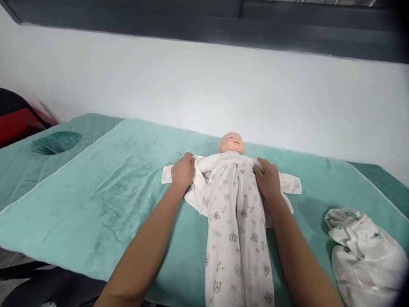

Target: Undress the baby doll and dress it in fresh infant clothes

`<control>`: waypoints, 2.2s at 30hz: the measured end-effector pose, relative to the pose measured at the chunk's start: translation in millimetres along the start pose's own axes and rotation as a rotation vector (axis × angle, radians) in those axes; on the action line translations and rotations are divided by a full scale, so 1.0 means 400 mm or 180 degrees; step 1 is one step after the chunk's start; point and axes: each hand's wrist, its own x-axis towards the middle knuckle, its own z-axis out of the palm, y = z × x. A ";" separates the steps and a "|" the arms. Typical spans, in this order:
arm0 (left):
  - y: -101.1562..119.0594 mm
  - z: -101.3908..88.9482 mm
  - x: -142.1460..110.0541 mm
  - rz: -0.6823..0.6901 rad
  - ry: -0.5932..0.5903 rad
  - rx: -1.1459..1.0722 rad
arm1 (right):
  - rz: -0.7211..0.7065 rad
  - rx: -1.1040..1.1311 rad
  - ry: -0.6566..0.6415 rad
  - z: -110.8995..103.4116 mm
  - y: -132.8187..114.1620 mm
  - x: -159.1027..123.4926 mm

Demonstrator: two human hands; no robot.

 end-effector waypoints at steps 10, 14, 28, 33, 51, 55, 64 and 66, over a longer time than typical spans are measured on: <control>0.040 -0.024 -0.052 0.1060 -0.0170 -0.0091 | -0.1401 0.0170 -0.0861 0.001 -0.266 -0.013; 0.031 -0.035 -0.050 0.0777 -0.0359 0.0037 | -0.2049 -0.1322 -0.1956 0.102 -0.402 0.042; 0.010 -0.046 -0.039 0.0502 -0.0232 -0.0024 | -0.2198 -0.2609 -0.2237 0.194 -0.454 0.076; -0.007 -0.054 -0.046 0.0465 -0.0178 -0.0131 | -0.2167 -0.3030 -0.2215 0.093 -0.448 0.119; -0.017 -0.059 -0.049 0.1142 -0.0352 0.0269 | -0.2135 -0.1660 -0.2269 0.079 -0.381 0.097; -0.014 -0.059 -0.045 0.0965 -0.0255 0.0363 | -0.1925 -0.0898 -0.1279 -0.014 -0.272 0.119; -0.004 -0.008 -0.054 0.0700 0.0208 0.0334 | -0.0498 -0.0758 -0.0216 -0.074 0.082 -0.040; -0.002 -0.003 -0.056 0.0761 0.0273 0.0018 | -0.0421 -0.0575 -0.0220 -0.073 0.105 -0.042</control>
